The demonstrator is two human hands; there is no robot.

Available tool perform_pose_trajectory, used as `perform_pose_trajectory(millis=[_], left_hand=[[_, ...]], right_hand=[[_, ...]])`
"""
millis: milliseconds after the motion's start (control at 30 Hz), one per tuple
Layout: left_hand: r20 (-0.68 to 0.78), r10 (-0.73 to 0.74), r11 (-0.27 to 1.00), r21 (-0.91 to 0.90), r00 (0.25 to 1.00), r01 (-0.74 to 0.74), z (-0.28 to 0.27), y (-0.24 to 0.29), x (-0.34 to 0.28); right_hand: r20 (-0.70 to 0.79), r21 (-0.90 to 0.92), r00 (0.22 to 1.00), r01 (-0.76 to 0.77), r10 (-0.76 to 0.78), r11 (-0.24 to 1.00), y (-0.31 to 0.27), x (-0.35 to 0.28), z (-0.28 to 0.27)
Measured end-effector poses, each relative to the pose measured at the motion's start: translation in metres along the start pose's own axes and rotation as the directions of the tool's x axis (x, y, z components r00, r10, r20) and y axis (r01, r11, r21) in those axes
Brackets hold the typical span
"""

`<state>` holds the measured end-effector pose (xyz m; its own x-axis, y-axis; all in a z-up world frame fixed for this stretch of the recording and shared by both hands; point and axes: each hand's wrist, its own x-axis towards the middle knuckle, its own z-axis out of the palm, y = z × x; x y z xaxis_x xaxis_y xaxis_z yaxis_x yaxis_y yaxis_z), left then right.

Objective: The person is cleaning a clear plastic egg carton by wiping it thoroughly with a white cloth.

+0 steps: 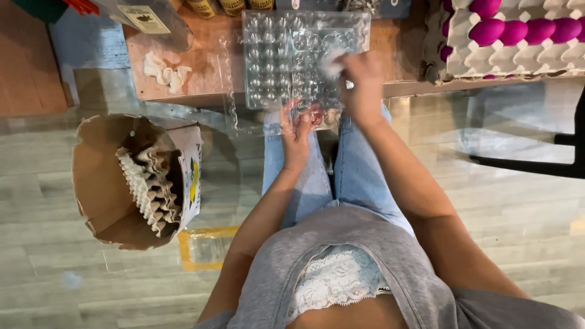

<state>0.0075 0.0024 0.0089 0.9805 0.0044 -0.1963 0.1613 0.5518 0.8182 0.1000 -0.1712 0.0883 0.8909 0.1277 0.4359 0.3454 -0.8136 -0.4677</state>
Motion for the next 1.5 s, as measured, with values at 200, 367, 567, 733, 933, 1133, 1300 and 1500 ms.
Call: perform_pose_trajectory(millis=[200,367,567,733,933,1133,1300,1500], left_hand=[[-0.041,-0.001,0.989,0.147,0.999,0.007,-0.003,0.000,0.001],[0.015,0.007,0.997,0.077,1.000,-0.008,0.009,0.019,-0.004],[0.047,0.051,0.998,0.040,0.998,-0.053,0.008,0.008,-0.004],[0.048,0.050,0.998,0.039,0.998,-0.052,0.008,0.004,-0.005],[0.046,-0.013,0.995,0.095,0.999,0.008,0.008,0.005,-0.006],[0.053,0.010,0.999,0.033,0.999,-0.011,0.005,-0.005,-0.003],[0.014,-0.044,0.997,0.060,0.999,0.043,0.000,-0.010,-0.002],[0.009,0.066,0.985,0.159,0.998,-0.066,-0.018,-0.041,0.003]], right_hand=[[0.159,-0.297,0.987,0.022,0.027,0.955,-0.021,-0.015,0.023],[0.292,-0.124,0.932,-0.185,0.214,0.975,0.001,-0.001,0.025],[0.159,0.360,0.923,-0.385,0.351,0.850,-0.002,0.016,0.001],[-0.026,-0.199,0.994,0.100,-0.107,0.975,-0.023,-0.010,0.032],[0.210,-0.308,0.977,0.095,-0.029,0.947,-0.019,-0.015,0.039],[0.295,-0.070,0.942,-0.144,0.158,0.987,-0.014,0.005,0.026],[-0.074,0.123,0.992,-0.092,0.101,0.988,-0.024,0.016,0.020],[0.075,-0.300,0.980,0.196,-0.182,0.934,-0.034,-0.021,0.066]])
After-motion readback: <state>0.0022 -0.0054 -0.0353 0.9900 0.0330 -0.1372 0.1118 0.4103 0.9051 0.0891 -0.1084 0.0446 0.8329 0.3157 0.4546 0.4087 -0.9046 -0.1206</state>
